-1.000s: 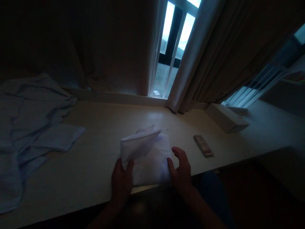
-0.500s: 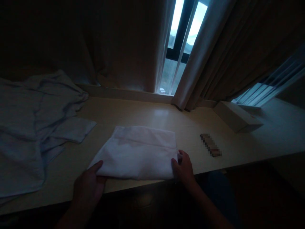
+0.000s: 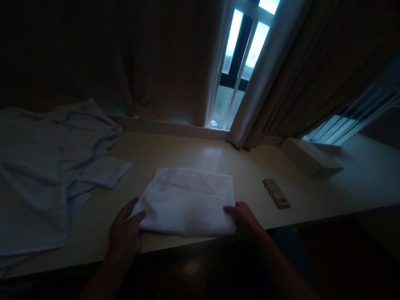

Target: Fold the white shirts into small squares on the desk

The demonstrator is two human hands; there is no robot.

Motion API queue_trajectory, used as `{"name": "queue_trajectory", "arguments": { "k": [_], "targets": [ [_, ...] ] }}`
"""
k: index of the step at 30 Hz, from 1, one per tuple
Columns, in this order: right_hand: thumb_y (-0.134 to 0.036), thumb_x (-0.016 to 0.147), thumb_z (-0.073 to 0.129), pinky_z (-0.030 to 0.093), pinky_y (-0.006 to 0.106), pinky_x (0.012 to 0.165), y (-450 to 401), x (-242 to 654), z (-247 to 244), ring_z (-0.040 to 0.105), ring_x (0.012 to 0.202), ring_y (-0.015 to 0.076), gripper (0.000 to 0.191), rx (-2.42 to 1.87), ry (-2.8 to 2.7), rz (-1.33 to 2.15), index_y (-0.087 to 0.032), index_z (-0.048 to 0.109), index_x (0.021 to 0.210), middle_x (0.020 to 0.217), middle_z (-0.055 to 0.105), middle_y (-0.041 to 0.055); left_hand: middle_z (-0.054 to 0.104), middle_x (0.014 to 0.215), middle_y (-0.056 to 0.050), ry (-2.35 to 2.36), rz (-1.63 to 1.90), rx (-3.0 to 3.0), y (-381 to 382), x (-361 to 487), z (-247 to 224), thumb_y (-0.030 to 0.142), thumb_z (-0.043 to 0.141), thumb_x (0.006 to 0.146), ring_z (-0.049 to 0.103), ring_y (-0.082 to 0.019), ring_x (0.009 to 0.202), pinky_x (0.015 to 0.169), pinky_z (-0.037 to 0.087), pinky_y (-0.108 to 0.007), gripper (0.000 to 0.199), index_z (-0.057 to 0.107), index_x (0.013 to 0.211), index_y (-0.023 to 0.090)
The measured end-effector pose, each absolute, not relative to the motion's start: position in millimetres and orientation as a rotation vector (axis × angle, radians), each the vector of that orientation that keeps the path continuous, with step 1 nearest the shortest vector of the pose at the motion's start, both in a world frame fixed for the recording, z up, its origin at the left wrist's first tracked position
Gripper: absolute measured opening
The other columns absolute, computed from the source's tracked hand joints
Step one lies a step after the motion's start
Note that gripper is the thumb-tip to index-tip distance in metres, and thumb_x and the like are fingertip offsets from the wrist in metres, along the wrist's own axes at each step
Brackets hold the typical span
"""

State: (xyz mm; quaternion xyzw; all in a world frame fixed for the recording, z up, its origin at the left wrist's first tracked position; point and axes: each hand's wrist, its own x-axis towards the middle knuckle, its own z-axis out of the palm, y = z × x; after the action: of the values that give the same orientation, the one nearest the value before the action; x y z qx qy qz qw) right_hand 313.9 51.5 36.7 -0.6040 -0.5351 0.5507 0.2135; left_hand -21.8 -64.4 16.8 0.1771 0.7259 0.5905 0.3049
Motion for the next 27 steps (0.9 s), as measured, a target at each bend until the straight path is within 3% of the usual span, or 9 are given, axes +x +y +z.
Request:
{"name": "queue_trajectory", "arguments": {
  "k": [7,9,11,13,14,18,20,24,27],
  "targets": [
    [-0.041,0.075,0.061,0.047,0.027,0.059,64,361,39,0.066,0.075,0.0234,0.045,-1.821,-1.51,1.274,-0.006,0.067,0.104,0.092,0.071,0.0149,0.071,0.093,-0.005,1.792,0.891,1.122,-69,-20,34,0.039,0.061,0.068,0.063,-0.021,0.081,0.069,0.048,-0.029,0.03,0.073,0.09,0.023],
    [-0.042,0.075,0.062,0.049,0.03,0.063,59,380,39,0.067,0.078,0.0251,0.058,-1.884,-1.519,1.219,-0.006,0.059,0.12,0.094,0.071,0.0154,0.07,0.083,-0.002,1.7,0.656,1.299,-71,-23,41,0.041,0.058,0.071,0.061,-0.019,0.072,0.066,0.047,-0.029,0.031,0.074,0.092,0.025],
    [-0.043,0.076,0.064,0.051,0.034,0.07,45,395,39,0.068,0.081,0.0256,0.079,-1.801,-1.508,1.295,-0.011,0.037,0.143,0.1,0.07,0.0142,0.07,0.082,-0.001,1.632,0.542,1.387,-74,-29,45,0.042,0.056,0.073,0.06,-0.018,0.068,0.064,0.047,-0.029,0.037,0.072,0.103,0.027],
    [-0.039,0.073,0.069,0.052,0.04,0.08,23,404,36,0.067,0.094,0.0269,0.097,-1.617,-1.599,1.351,-0.019,0.017,0.152,0.114,0.066,0.0136,0.072,0.098,-0.001,1.624,0.545,1.448,-78,-35,44,0.042,0.056,0.075,0.064,-0.019,0.077,0.071,0.05,-0.03,0.041,0.069,0.113,0.031],
    [-0.035,0.07,0.072,0.05,0.042,0.087,11,407,34,0.063,0.105,0.0279,0.1,-1.536,-1.693,1.314,-0.023,0.017,0.153,0.123,0.062,0.0132,0.071,0.109,-0.001,1.623,0.569,1.47,-81,-38,43,0.042,0.058,0.075,0.066,-0.021,0.086,0.077,0.05,-0.031,0.044,0.067,0.117,0.034],
    [-0.016,0.066,0.066,0.039,0.045,0.104,-22,408,17,0.047,0.127,0.0286,0.078,-1.416,-2.063,0.905,-0.03,0.046,0.14,0.136,0.05,0.0089,0.058,0.136,0.002,1.585,0.598,1.548,-96,-39,26,0.042,0.069,0.066,0.061,-0.028,0.114,0.095,0.048,-0.038,0.068,0.053,0.132,0.042],
    [-0.008,0.07,0.054,0.043,0.041,0.1,-26,409,5,0.054,0.116,0.0257,0.069,-1.398,-2.105,0.759,-0.028,0.052,0.136,0.123,0.055,0.0095,0.058,0.136,-0.001,1.657,0.625,1.584,-104,-32,15,0.039,0.072,0.063,0.06,-0.031,0.116,0.096,0.049,-0.042,0.077,0.049,0.136,0.04],
    [-0.004,0.071,0.044,0.051,0.035,0.082,-22,417,-15,0.06,0.09,0.0213,0.062,-1.342,-2.13,0.67,-0.025,0.06,0.128,0.1,0.057,0.0088,0.065,0.126,-0.006,1.863,0.717,1.734,-114,-21,0,0.022,0.061,0.065,0.062,-0.03,0.113,0.096,0.049,-0.042,0.066,0.059,0.13,0.033],
    [-0.006,0.07,0.046,0.051,0.035,0.079,-22,425,-14,0.059,0.089,0.0218,0.054,-1.301,-2.135,0.575,-0.025,0.068,0.115,0.096,0.056,0.0088,0.067,0.116,-0.008,1.948,0.662,1.889,-118,-23,1,0.014,0.052,0.063,0.063,-0.027,0.107,0.092,0.05,-0.041,0.062,0.065,0.122,0.031]
  ]
}}
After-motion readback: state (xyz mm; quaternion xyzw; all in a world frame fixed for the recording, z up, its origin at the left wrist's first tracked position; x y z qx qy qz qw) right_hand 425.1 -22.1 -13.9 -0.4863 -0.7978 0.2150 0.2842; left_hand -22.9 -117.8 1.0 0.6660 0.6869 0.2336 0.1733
